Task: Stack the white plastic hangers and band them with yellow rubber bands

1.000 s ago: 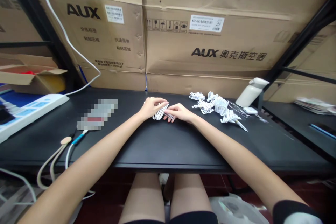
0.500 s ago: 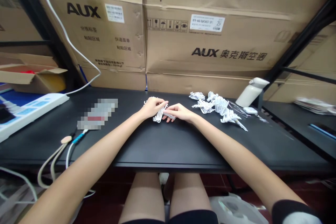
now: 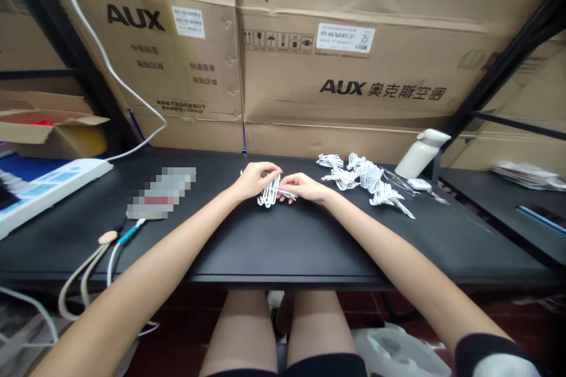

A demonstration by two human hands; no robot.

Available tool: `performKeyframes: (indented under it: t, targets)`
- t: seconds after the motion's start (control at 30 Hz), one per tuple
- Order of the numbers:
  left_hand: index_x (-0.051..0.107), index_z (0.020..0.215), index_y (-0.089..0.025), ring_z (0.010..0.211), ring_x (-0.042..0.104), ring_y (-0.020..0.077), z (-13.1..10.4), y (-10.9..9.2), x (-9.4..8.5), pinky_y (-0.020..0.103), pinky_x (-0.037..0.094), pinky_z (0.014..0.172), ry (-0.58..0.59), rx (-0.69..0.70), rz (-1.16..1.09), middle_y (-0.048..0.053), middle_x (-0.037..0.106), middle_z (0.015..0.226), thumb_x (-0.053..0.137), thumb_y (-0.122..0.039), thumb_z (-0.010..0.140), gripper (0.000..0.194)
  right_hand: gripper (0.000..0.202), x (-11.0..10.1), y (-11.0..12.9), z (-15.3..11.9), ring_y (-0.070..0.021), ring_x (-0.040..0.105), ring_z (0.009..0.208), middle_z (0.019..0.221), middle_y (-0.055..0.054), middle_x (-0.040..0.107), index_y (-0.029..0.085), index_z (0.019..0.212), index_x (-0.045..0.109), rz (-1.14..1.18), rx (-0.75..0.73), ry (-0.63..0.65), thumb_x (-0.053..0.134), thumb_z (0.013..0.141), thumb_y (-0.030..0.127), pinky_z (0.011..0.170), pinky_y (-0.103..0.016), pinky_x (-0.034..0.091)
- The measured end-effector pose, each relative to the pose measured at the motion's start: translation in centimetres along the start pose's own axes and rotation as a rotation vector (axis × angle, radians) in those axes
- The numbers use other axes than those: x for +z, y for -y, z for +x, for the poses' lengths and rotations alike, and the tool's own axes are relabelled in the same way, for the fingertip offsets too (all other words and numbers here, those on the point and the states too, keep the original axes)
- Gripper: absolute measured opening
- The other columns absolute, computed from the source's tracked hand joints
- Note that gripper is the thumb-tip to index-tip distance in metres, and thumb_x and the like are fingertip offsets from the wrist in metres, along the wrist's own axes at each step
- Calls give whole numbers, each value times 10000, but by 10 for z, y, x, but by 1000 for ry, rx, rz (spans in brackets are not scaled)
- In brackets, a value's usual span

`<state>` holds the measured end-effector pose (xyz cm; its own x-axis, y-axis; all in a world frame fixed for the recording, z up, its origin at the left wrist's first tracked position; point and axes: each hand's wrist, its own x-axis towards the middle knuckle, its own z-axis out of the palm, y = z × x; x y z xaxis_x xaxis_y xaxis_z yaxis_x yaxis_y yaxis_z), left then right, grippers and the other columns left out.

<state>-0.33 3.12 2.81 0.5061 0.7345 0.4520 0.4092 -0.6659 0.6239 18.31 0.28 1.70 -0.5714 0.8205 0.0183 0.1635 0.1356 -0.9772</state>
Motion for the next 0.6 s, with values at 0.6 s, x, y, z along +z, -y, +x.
performKeyframes:
  t: [0.6]
  targets:
    - [672, 946, -133, 631, 637, 163, -1, -2, -1, 207, 435, 502, -9, -90, -41, 76, 709, 846, 549, -449, 795, 371, 367, -2, -3, 2, -129, 603, 625, 720, -46, 672, 121, 815, 659, -64, -79, -46, 655, 729, 478, 536, -223, 462]
